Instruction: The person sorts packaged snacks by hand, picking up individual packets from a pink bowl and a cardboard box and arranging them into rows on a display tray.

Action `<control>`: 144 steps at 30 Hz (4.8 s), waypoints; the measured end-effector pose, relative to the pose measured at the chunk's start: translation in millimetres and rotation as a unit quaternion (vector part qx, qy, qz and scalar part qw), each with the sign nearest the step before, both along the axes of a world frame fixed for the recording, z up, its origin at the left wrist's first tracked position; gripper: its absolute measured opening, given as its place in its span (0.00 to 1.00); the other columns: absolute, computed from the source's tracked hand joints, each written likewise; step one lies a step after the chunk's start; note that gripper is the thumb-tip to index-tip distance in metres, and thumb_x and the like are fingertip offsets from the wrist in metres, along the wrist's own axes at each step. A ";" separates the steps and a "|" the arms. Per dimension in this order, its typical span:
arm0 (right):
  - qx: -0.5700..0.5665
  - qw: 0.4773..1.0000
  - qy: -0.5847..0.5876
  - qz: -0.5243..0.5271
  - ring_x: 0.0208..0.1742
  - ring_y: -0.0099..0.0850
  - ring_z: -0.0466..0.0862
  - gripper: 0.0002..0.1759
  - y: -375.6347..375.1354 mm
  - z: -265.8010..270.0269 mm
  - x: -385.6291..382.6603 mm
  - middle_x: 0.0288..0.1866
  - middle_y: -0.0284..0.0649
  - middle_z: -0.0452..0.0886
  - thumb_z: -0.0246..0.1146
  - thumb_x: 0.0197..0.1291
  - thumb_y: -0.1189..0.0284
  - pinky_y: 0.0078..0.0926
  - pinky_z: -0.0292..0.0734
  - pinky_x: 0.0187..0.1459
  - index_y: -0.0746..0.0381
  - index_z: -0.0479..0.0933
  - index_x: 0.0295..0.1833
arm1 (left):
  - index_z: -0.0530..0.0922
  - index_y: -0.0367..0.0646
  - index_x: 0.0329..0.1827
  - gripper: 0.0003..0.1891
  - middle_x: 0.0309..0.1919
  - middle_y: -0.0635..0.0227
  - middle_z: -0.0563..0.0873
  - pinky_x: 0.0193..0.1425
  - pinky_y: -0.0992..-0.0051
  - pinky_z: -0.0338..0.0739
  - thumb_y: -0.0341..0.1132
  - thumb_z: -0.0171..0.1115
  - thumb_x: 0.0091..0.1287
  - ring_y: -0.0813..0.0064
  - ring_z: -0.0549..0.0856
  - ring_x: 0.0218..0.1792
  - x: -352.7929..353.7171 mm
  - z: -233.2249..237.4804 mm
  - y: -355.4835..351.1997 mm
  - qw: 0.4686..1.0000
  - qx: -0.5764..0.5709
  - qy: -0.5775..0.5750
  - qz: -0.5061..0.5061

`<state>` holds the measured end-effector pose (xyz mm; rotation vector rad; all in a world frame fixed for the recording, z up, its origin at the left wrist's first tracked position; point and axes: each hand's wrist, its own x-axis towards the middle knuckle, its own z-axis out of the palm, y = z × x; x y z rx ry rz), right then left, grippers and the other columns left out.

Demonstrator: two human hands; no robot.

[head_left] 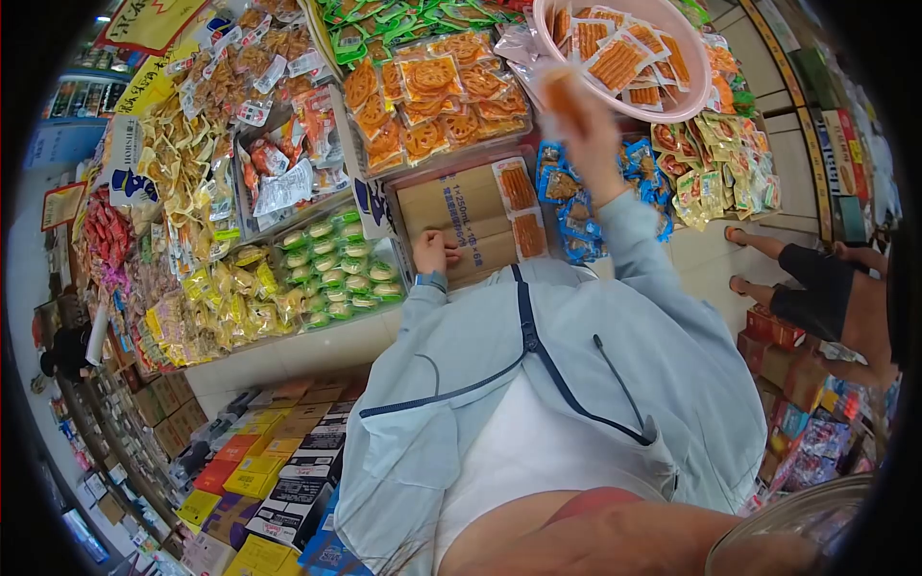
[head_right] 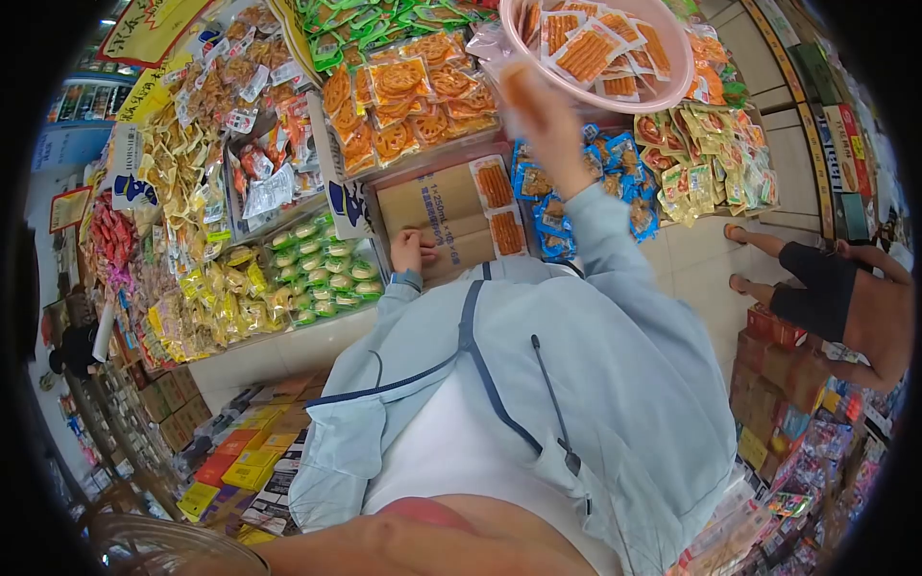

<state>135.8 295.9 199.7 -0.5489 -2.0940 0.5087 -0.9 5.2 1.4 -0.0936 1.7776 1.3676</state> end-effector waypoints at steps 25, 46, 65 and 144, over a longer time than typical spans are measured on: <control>0.127 0.855 -0.417 0.280 0.52 0.34 0.79 0.09 -113.6 -135.8 24.2 0.40 0.36 0.82 0.62 0.51 0.74 0.37 0.70 0.55 0.55 0.81 0.39 | 0.73 0.35 0.46 0.10 0.31 0.51 0.87 0.22 0.74 0.81 0.34 0.51 0.72 0.63 0.88 0.24 0.1 3.3 1.3 1.000 0.001 -0.010 0.010; 0.322 0.794 -0.422 0.297 0.62 0.32 0.74 0.08 -28.2 -154.6 -34.4 0.51 0.29 0.80 0.61 0.55 0.69 0.45 0.65 0.65 0.52 0.86 0.34 | 0.73 0.36 0.47 0.10 0.30 0.53 0.86 0.20 0.74 0.80 0.35 0.48 0.75 0.66 0.87 0.22 -0.8 6.7 2.3 1.000 -0.010 -0.007 0.002; -0.082 0.899 -0.333 0.271 0.39 0.46 0.83 0.22 -17.0 -44.9 -28.9 0.36 0.45 0.83 0.74 0.47 0.58 0.40 0.78 0.43 0.59 0.81 0.44 | 0.73 0.36 0.46 0.10 0.28 0.55 0.86 0.20 0.72 0.81 0.34 0.49 0.75 0.65 0.87 0.22 0.8 0.2 2.6 1.000 -0.003 -0.016 0.022; -0.087 0.969 -0.230 0.018 0.65 0.52 0.67 0.37 62.0 -116.5 194.2 0.69 0.49 0.65 0.67 0.54 0.71 0.49 0.61 0.67 0.61 0.65 0.70 | 0.79 0.49 0.43 0.27 0.46 0.66 0.83 0.54 0.52 0.63 0.56 0.76 0.46 0.62 0.77 0.54 77.6 225.2 350.9 0.660 -0.123 0.708 -0.217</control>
